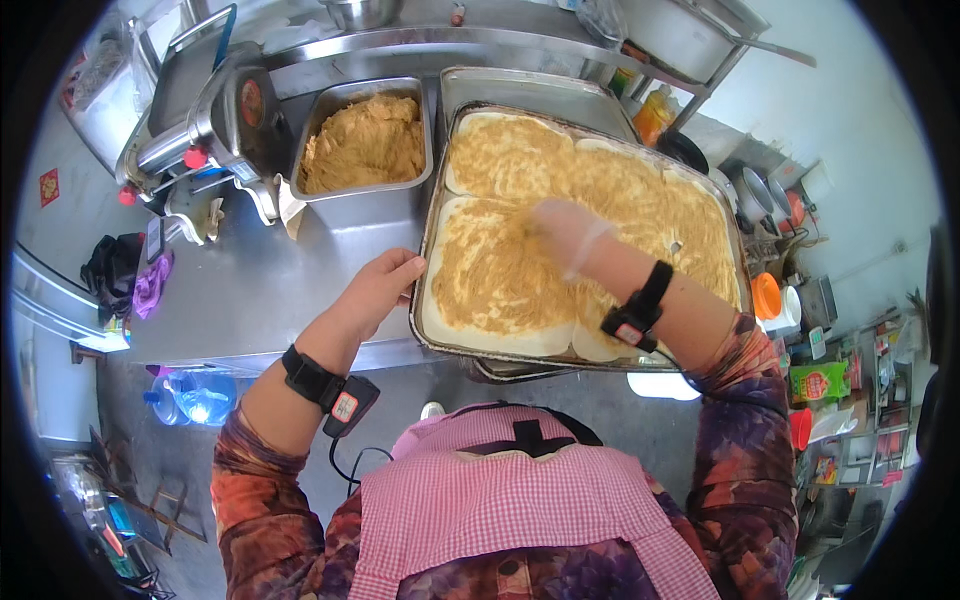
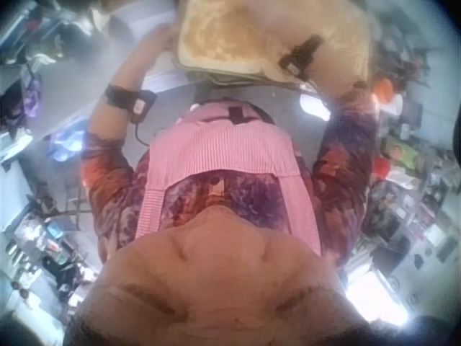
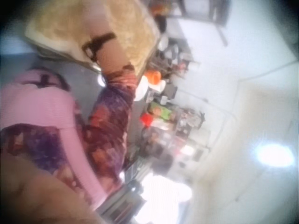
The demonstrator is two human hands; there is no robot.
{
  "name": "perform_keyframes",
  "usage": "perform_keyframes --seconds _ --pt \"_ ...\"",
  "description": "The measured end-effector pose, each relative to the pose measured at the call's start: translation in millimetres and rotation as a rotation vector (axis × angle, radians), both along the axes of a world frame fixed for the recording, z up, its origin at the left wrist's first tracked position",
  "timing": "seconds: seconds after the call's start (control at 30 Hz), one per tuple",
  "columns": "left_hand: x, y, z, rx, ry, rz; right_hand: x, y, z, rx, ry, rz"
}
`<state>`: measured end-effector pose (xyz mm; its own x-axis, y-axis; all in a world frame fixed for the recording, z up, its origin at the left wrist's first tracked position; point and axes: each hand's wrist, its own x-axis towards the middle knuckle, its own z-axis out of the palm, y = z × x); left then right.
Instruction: The person spreads a brown filling over six square dough pieces on a baking tray, then places the tray into an oven. Later, the person removes a tray of baked pies from the oven and sets it aside.
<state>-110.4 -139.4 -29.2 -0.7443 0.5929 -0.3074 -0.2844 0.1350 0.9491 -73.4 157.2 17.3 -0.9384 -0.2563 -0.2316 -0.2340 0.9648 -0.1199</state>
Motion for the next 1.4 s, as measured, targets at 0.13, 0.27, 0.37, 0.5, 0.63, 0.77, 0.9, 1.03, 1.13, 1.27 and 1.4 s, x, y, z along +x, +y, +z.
perform_keyframes --seconds 0.13,0.27,0.37,0.5,0.63,0.77,0.9,1.03,1.13,1.27,1.4 --pt "3.9 1.7 1.2 0.02 -0.008 0.043 12.9 -57.1 7.9 -0.205 0.247 0.47" --pt "8.5 3.0 2.8 0.009 0.009 0.066 -26.8 -20.2 44.6 -0.16 -0.113 -0.144" --pt "12.2 4.0 4.9 -0.005 0.023 0.1 -64.8 33.9 38.8 0.244 0.188 -0.152" --pt "14.6 4.6 6.7 -0.028 0.04 0.13 -85.0 57.2 13.5 0.057 0.124 0.136" --pt "13.9 3.8 5.9 -0.052 0.066 0.116 -72.0 38.0 44.6 0.383 0.254 -0.127" --pt "11.9 2.5 5.2 -0.046 0.04 0.118 -21.8 2.9 48.7 -0.112 0.151 0.104" --pt "9.7 -0.2 7.5 -0.041 0.012 0.072 17.1 11.0 25.6 -0.128 0.157 0.355" --pt "8.4 -1.3 9.7 -0.079 0.003 0.076 34.0 72.5 49.6 0.074 -0.115 -0.294" --pt "7.5 -1.1 8.1 -0.08 -0.02 0.081 76.4 87.3 42.5 -0.091 0.021 -0.133" --pt "3.8 -2.1 5.2 -0.076 -0.039 0.065 113.1 107.4 30.8 -0.012 0.002 -0.23" --pt "1.3 -3.9 2.1 -0.05 -0.052 0.069 108.5 102.3 28.1 -0.055 -0.201 -0.193"
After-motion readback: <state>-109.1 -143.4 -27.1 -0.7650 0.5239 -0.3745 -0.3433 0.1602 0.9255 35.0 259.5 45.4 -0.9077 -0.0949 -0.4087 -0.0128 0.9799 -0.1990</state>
